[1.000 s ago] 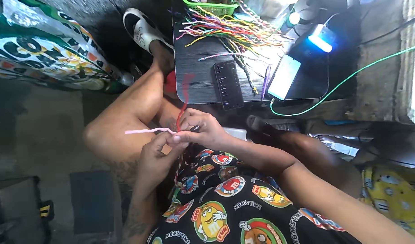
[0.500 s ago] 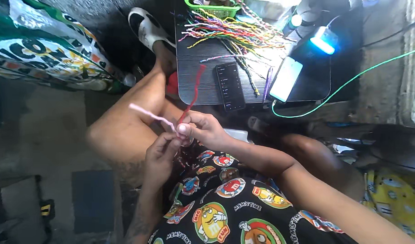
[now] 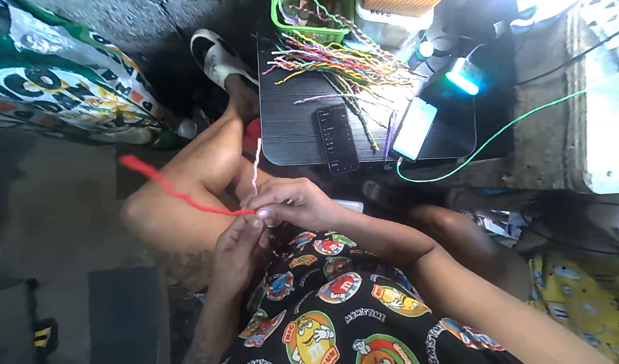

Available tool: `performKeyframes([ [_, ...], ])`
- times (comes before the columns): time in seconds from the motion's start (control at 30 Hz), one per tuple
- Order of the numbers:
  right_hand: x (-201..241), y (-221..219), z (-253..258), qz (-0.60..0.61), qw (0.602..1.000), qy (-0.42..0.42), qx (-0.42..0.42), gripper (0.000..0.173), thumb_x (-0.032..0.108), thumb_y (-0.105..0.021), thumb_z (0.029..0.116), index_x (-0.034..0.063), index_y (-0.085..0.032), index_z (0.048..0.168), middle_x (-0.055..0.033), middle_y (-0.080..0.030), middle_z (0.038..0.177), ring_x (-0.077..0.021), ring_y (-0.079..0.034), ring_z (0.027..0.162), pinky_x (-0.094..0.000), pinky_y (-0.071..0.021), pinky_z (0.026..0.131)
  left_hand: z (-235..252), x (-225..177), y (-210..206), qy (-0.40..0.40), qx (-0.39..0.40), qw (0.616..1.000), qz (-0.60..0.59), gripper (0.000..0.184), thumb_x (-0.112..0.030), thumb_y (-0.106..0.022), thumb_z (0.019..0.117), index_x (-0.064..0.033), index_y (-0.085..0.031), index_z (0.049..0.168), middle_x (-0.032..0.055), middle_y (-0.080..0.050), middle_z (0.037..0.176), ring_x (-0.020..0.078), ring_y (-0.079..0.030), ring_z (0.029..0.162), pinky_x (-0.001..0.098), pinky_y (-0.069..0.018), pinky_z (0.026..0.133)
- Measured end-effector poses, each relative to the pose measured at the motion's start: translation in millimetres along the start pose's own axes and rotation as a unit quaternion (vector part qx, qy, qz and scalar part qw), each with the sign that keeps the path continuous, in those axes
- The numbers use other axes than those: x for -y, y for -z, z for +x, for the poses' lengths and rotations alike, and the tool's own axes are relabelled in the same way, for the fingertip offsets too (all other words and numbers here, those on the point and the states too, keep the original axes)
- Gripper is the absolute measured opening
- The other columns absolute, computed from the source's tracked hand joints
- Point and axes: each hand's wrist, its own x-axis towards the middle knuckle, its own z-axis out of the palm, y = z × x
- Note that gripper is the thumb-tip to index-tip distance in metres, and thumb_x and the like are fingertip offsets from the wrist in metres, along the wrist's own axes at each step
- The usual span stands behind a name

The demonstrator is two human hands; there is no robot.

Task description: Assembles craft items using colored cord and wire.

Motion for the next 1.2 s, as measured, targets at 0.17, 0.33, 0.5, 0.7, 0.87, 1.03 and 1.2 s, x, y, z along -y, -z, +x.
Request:
performKeyframes([
  [0.17,8.8,-22.4,5.0,0.099,0.986,-0.028,-0.128,0.011,-0.009,-0.067,0.0887,-0.0074,-0.065,0.100,-0.0090,-0.068,0.093,-0.0069,-0.066,0.082,-0.0241,-0.0573,0.077,0.2,3.2,2.3,-0.183,-0.052,0.970,0.153,0.008,-0.020,-0.061,0.1015,-0.0257,-0.065,0.104,-0.0189,-0.068,0.092,-0.0069,-0.062,0.077,0.0111,-0.0521,0.070],
  [0.33,8.3,-30.9,10.2,0.058,0.987,0.017,-0.151,0.015,-0.010,-0.067,0.0853,-0.0038,-0.056,0.094,-0.0078,-0.062,0.085,-0.0062,-0.061,0.075,-0.0222,-0.0551,0.069,-1.4,-3.1,3.5,-0.209,-0.058,0.956,0.197,0.004,-0.020,-0.057,0.1032,-0.0208,-0.060,0.107,-0.0190,-0.065,0.093,-0.0081,-0.060,0.079,0.0107,-0.0509,0.071],
  [0.5,7.5,-32.3,2.9,-0.143,0.964,0.192,-0.113,0.011,0.002,-0.059,0.0953,-0.0035,-0.068,0.091,-0.0155,-0.070,0.087,-0.0204,-0.067,0.088,-0.0314,-0.0560,0.084,-6.2,-21.5,12.3,-0.184,-0.035,0.963,0.196,0.016,-0.023,-0.051,0.1068,-0.0194,-0.066,0.109,-0.0195,-0.064,0.082,-0.0080,-0.056,0.066,0.0101,-0.0477,0.061],
  [0.7,30.3,-31.9,13.7,-0.327,0.889,0.310,-0.083,0.016,0.008,-0.056,0.1009,0.0048,-0.071,0.101,-0.0114,-0.073,0.092,-0.0249,-0.068,0.090,-0.0367,-0.0529,0.088,-18.4,-42.8,18.0,-0.222,-0.007,0.949,0.225,0.013,-0.027,-0.054,0.1049,-0.0211,-0.066,0.105,-0.0183,-0.069,0.089,-0.0077,-0.062,0.072,0.0107,-0.0526,0.063],
  [0.87,53.6,-42.7,17.9,-0.403,0.878,0.248,-0.073,0.013,0.012,-0.062,0.0961,0.0063,-0.074,0.097,-0.0071,-0.071,0.080,-0.0213,-0.063,0.071,-0.0384,-0.0466,0.072,-28.5,-44.6,25.4,-0.340,-0.037,0.847,0.407,0.029,-0.024,-0.056,0.0999,0.0030,-0.065,0.093,0.0051,-0.061,0.079,-0.0066,-0.053,0.072,0.0067,-0.0443,0.067],
  [1.03,103.8,-28.0,14.9,-0.421,0.891,0.150,0.082,0.016,0.005,-0.068,0.0910,0.0087,-0.080,0.101,-0.0076,-0.076,0.089,-0.0250,-0.070,0.080,-0.0459,-0.0506,0.079,-42.8,-60.3,29.2,-0.375,0.029,0.848,0.374,0.027,-0.016,-0.055,0.1000,0.0088,-0.065,0.097,0.0092,-0.065,0.082,-0.0072,-0.056,0.078,0.0074,-0.0460,0.072],
  [1.2,144.3,-29.1,3.4,-0.419,0.876,0.188,0.143,0.016,0.021,-0.072,0.0933,0.0090,-0.081,0.099,-0.0059,-0.077,0.090,-0.0212,-0.070,0.085,-0.0449,-0.0485,0.082,-59.6,-71.1,32.9,-0.409,0.090,0.856,0.301,0.026,-0.027,-0.053,0.1048,-0.0032,-0.063,0.101,-0.0043,-0.062,0.083,-0.0133,-0.053,0.075,0.0060,-0.0451,0.068],
])
